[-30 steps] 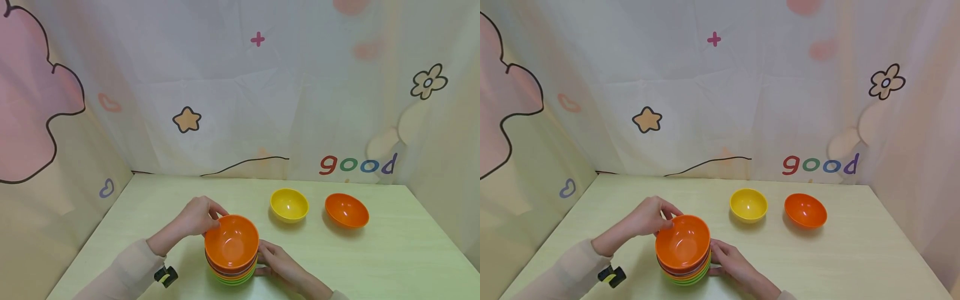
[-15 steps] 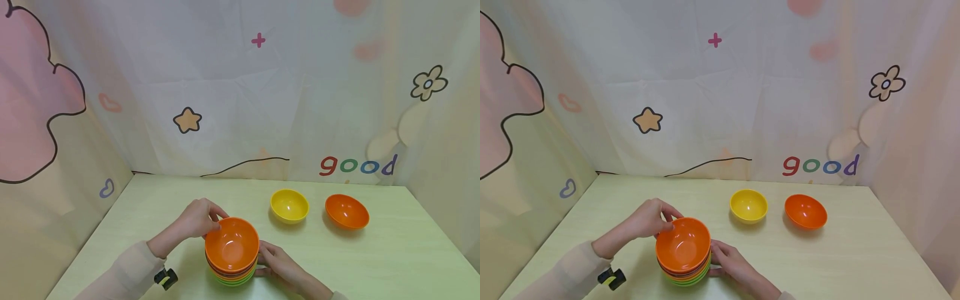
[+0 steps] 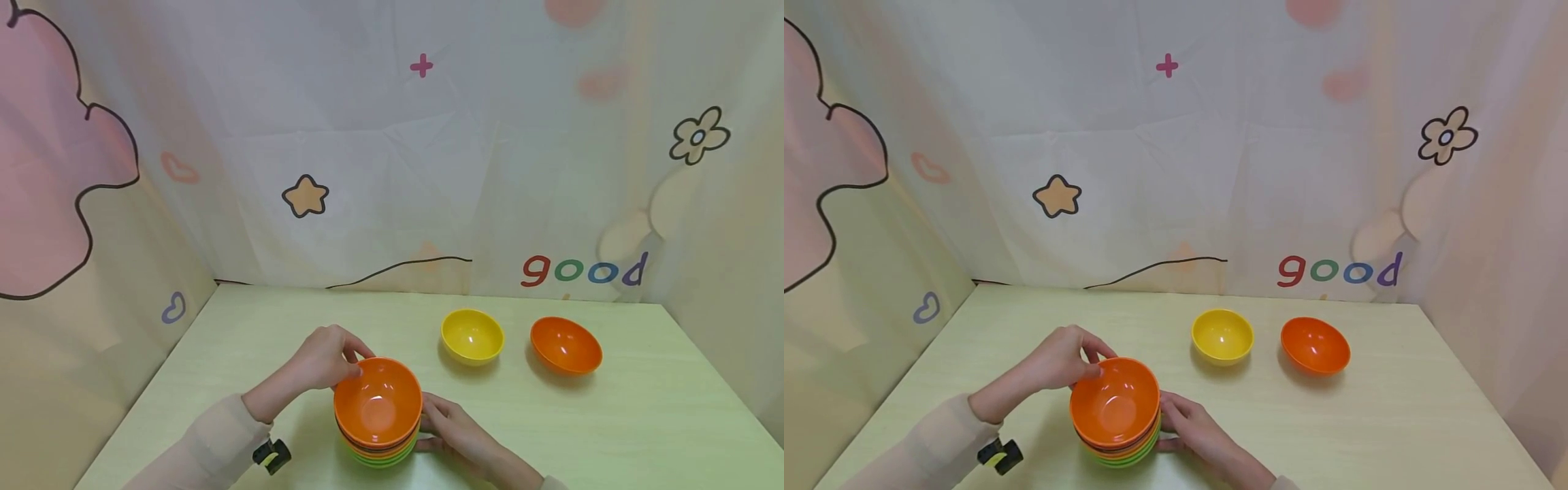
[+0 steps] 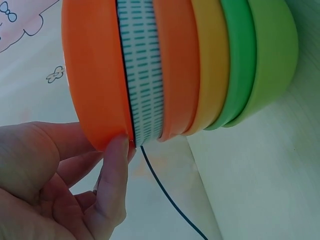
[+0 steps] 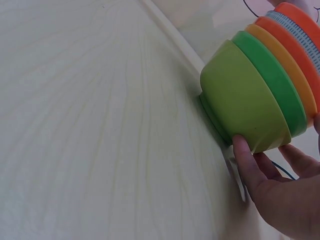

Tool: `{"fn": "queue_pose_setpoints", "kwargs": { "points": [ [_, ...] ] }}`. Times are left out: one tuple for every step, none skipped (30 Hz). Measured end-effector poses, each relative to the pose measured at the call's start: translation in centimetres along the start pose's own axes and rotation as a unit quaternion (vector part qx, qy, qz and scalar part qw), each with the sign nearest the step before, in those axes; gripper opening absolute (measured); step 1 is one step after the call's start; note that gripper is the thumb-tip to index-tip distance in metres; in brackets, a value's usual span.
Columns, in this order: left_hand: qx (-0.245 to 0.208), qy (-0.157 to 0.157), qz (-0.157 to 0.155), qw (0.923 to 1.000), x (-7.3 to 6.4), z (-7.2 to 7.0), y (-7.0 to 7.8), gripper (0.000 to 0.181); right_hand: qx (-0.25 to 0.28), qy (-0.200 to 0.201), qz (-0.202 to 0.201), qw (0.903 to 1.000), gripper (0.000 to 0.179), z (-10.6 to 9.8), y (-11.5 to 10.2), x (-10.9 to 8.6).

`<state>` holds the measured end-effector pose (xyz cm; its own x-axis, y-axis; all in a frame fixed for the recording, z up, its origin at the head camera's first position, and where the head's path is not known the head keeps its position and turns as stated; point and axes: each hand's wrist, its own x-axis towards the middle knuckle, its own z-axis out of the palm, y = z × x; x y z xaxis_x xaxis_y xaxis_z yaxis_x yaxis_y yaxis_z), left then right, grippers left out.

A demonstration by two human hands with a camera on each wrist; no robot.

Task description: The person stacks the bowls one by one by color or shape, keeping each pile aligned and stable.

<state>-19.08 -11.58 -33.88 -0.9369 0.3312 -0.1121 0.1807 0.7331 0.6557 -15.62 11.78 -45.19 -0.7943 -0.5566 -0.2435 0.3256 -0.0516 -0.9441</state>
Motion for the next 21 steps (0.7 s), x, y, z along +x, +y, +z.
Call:
{"fn": "queue_pose_setpoints", "kwargs": {
  "points": [
    [0.002, 0.001, 0.002, 1.0, 0.01, -0.02, -0.02, 0.021, 0.0, 0.0, 0.0, 1.0, 0.066, 0.01, -0.02, 0.01],
    [0.004, 0.003, 0.004, 1.0, 0.02, -0.03, -0.03, 0.021, 0.0, 0.001, 0.0, 1.0, 0.066, 0.01, -0.06, 0.02],
    [0.007, 0.005, 0.005, 0.9999, 0.03, -0.05, -0.02, 0.021, 0.0, 0.001, 0.0, 1.0, 0.066, 0.01, -0.09, 0.03],
    [0.01, 0.007, 0.006, 0.9999, 0.03, -0.06, 0.0, 0.021, 0.0, 0.001, -0.001, 1.0, 0.066, 0.01, -0.12, 0.01],
    [0.013, 0.01, 0.006, 0.9998, 0.03, -0.05, 0.05, 0.021, 0.0, 0.0, -0.001, 1.0, 0.066, 0.01, -0.15, 0.0],
    [0.017, 0.012, 0.006, 0.9998, 0.02, -0.04, 0.08, 0.021, 0.0, 0.0, -0.002, 1.0, 0.066, 0.01, -0.16, -0.01],
    [0.019, 0.014, 0.006, 0.9997, 0.01, -0.02, 0.13, 0.021, 0.001, -0.002, -0.003, 1.0, 0.066, 0.0, -0.17, -0.02],
    [0.022, 0.016, 0.005, 0.9996, -0.01, -0.01, 0.19, 0.021, 0.001, -0.003, -0.003, 1.0, 0.067, -0.01, -0.17, -0.02],
    [0.025, 0.018, 0.005, 0.9995, -0.03, 0.01, 0.24, 0.021, 0.001, -0.004, -0.004, 1.0, 0.066, -0.01, -0.15, -0.02],
    [0.027, 0.019, 0.005, 0.9994, -0.05, 0.03, 0.28, 0.021, 0.002, -0.004, -0.004, 1.0, 0.066, -0.01, -0.14, -0.03],
    [0.029, 0.021, 0.005, 0.9993, -0.07, 0.05, 0.29, 0.021, 0.002, -0.005, -0.004, 1.0, 0.066, -0.01, -0.13, -0.03],
    [0.032, 0.022, 0.008, 0.9992, -0.06, 0.07, 0.28, 0.021, 0.002, -0.005, -0.003, 1.0, 0.066, -0.02, -0.11, -0.02],
    [0.034, 0.023, 0.009, 0.9991, -0.06, 0.08, 0.27, 0.021, 0.002, -0.005, -0.003, 1.0, 0.066, -0.02, -0.09, -0.02],
    [0.036, 0.024, 0.011, 0.999, -0.06, 0.11, 0.24, 0.021, 0.002, -0.005, -0.002, 1.0, 0.066, -0.01, -0.08, -0.01],
    [0.037, 0.025, 0.012, 0.9989, -0.05, 0.13, 0.21, 0.021, 0.002, -0.006, -0.002, 1.0, 0.065, 0.01, -0.07, 0.01],
    [0.038, 0.026, 0.014, 0.9989, -0.05, 0.16, 0.19, 0.021, 0.002, -0.005, -0.001, 1.0, 0.065, 0.03, -0.05, 0.03],
    [0.038, 0.026, 0.015, 0.9988, -0.05, 0.18, 0.16, 0.021, 0.003, -0.005, 0.0, 1.0, 0.065, 0.04, -0.06, 0.03],
    [0.037, 0.026, 0.016, 0.9989, -0.05, 0.19, 0.15, 0.021, 0.003, -0.005, 0.001, 1.0, 0.065, 0.05, -0.07, 0.03],
    [0.035, 0.025, 0.014, 0.999, -0.06, 0.2, 0.15, 0.021, 0.003, -0.005, 0.002, 1.0, 0.065, 0.05, -0.08, 0.03],
    [0.033, 0.025, 0.014, 0.999, -0.07, 0.2, 0.14, 0.021, 0.002, -0.005, 0.002, 1.0, 0.066, 0.06, -0.1, 0.03],
    [0.032, 0.025, 0.014, 0.9991, -0.08, 0.2, 0.15, 0.021, 0.003, -0.005, 0.002, 1.0, 0.066, 0.06, -0.12, 0.02]
  ]
}}
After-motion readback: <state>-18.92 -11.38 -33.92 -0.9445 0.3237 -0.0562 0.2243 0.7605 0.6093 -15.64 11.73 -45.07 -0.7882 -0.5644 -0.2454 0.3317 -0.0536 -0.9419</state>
